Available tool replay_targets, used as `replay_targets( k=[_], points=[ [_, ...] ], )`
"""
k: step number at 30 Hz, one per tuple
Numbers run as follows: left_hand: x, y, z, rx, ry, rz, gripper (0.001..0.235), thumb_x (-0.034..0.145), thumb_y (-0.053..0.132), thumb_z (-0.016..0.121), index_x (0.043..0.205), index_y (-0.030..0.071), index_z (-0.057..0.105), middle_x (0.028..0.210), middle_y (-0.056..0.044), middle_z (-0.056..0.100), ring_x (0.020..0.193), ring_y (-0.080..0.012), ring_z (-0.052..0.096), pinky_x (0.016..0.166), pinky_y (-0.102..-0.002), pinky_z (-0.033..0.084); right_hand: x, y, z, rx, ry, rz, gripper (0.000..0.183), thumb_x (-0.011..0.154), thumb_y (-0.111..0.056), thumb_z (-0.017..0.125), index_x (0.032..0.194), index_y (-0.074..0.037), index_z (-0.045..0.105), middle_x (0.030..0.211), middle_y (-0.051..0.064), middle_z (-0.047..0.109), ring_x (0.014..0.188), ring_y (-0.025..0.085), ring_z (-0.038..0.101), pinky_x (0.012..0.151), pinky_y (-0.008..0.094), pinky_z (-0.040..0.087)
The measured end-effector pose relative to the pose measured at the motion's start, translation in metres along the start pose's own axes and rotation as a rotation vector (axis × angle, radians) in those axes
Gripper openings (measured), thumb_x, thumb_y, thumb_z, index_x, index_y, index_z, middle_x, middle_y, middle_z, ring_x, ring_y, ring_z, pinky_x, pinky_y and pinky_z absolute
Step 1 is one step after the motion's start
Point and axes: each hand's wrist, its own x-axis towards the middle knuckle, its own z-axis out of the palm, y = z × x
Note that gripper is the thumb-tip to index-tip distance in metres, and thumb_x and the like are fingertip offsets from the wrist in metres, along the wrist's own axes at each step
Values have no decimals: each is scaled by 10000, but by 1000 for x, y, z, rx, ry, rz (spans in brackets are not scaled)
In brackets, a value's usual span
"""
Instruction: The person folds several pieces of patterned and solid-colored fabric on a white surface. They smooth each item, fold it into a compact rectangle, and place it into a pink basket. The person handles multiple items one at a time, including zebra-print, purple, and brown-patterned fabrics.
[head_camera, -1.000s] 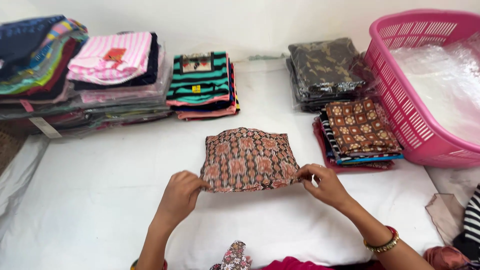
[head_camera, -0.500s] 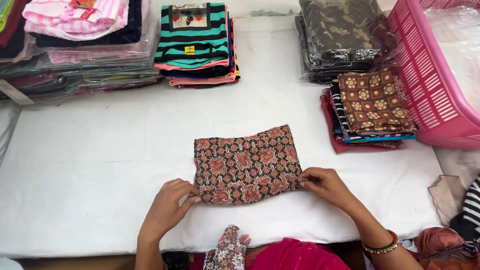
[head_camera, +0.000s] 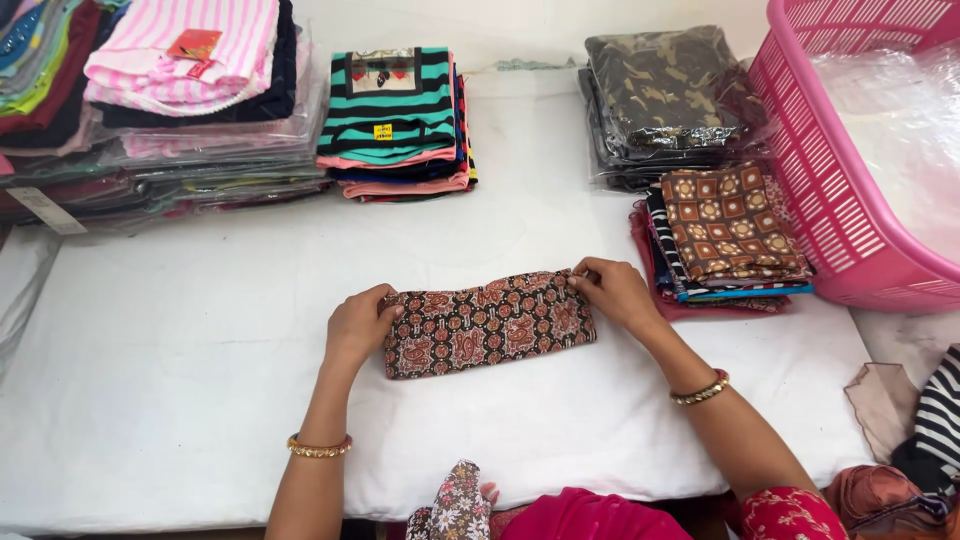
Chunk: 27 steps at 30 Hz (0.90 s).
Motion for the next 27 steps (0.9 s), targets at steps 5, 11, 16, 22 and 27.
replay_targets(
  k=[5,11,16,22,27],
  points=[
    [0,2,0,-81,10,-62,233,893,336,718,1100,229,723,799,-10,739,740,-229,694,667,-406,541,2,5,9,206,212,-39,288,978,-354,666,1134,-120,730,794,58,757,707,166,711,676,348,558],
    [-7,15,6,-41,187,53,363,822,353,795,1137,187,725,879,-18,663,861,-223,637,743,-389,519,-6,-8,12,-101,388,-455,294,967,-337,697,1130,-96,735,1092,72,706,1005,258,637,845,388,528],
    [-7,14,15,70,260,156,221,809,314,826,892,148,707,910,-6,621,947,-236,576,782,-407,470,-4,7,26,-148,392,-412,209,875,-297,747,916,-98,698,996,56,665,981,251,628,837,371,535],
    [-9,8,16,-59,298,182,187,824,259,817,825,129,682,891,-3,636,934,-234,571,810,-405,465,-10,6,14,-109,257,-315,332,866,-421,773,808,-106,682,872,14,703,884,203,654,775,355,533],
    [-7,9,15,-94,280,167,243,813,237,811,1000,140,689,952,4,693,953,-227,589,853,-403,458,-10,6,12,-93,401,-396,273,954,-379,716,1027,-116,713,1039,36,706,1017,226,629,846,364,511]
  ],
)
